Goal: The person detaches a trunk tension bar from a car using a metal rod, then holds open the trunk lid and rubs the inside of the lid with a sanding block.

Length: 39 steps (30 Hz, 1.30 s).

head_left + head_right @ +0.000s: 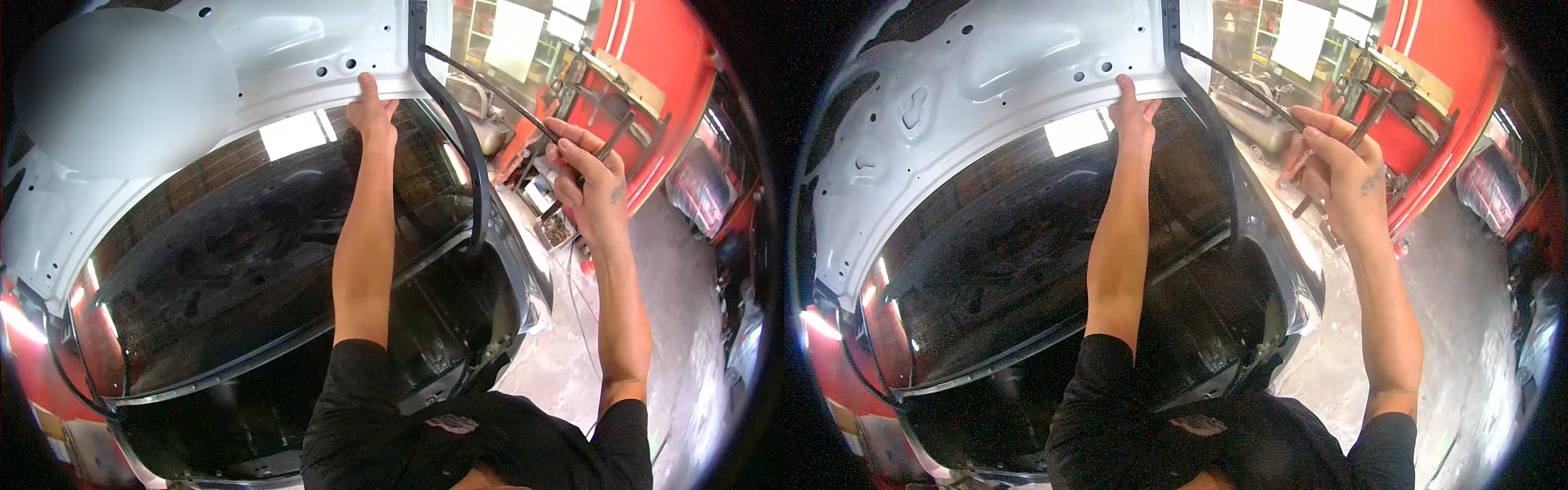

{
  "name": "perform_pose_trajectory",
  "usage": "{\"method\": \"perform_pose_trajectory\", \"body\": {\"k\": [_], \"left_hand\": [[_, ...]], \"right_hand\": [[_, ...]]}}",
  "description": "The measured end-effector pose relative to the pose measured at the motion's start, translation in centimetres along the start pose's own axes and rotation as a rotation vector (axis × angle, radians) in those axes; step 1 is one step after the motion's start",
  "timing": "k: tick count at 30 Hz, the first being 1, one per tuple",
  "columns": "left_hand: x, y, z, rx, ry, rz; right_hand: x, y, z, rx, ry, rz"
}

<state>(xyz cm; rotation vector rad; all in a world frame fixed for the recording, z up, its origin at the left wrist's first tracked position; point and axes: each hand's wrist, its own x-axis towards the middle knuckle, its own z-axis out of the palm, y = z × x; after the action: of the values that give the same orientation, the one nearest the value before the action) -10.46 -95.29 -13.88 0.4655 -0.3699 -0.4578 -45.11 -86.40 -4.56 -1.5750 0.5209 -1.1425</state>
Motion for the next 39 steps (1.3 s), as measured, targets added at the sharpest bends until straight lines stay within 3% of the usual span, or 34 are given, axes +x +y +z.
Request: {"method": "perform_pose_trajectory", "body": {"k": [3,9,12,15,18,22,28,33,34,35,38,39], "left_hand": [[-0.4,0.3,-0.1,0.050,-0.097,0.003],[-0.5,0.3,0.2,0.010,0.007,0.008],[-0.1,0.1,0.1,0.013,0.006,-0.011],[-0.2,-0.1,0.1,0.005,0.023,0.008],[0.0,0.1,-0.1,0.025,-0.006,0.001],[-0.1,0.2,-0.3,0.063,-0.082,-0.006],[0.1,0.1,-0.4,0.068,-0.081,-0.014],[1.1,-0.7,-0.9,0.052,-0.070,-0.007],[0.0,-0.1,0.0,0.044,0.029,-0.001],[1.1,-0.9,-1.2,0.044,-0.081,0.007],[1.5,-0.6,-0.9,0.063,0.020,-0.060],[3.1,-1.1,-1.2,0.129,-0.050,-0.033]], "right_hand": [[-0.2,-0.1,0.3,0.033,-0.007,0.000],[0.7,-0.3,-0.2,0.452,-0.057,0.177],[-0.1,-2.0,1.9,0.369,0.016,0.148],[0.0,-3.0,1.8,0.091,-0.102,0.065],[0.0,-3.7,1.6,-0.601,-0.139,-0.184],[-0.8,-3.2,2.2,-0.804,-0.167,-0.380],[-0.6,-0.7,-0.5,-0.783,-0.064,-0.561],[-2.0,-1.8,-2.1,-0.592,-0.028,-0.351],[-2.8,-1.8,-2.8,-0.539,-0.024,-0.265],[-3.4,-1.6,-3.5,-0.524,-0.010,-0.214],[-6.1,-0.8,-6.0,-0.517,0.064,-0.177],[-7.0,-0.3,-7.3,-0.522,0.080,-0.176]]}}
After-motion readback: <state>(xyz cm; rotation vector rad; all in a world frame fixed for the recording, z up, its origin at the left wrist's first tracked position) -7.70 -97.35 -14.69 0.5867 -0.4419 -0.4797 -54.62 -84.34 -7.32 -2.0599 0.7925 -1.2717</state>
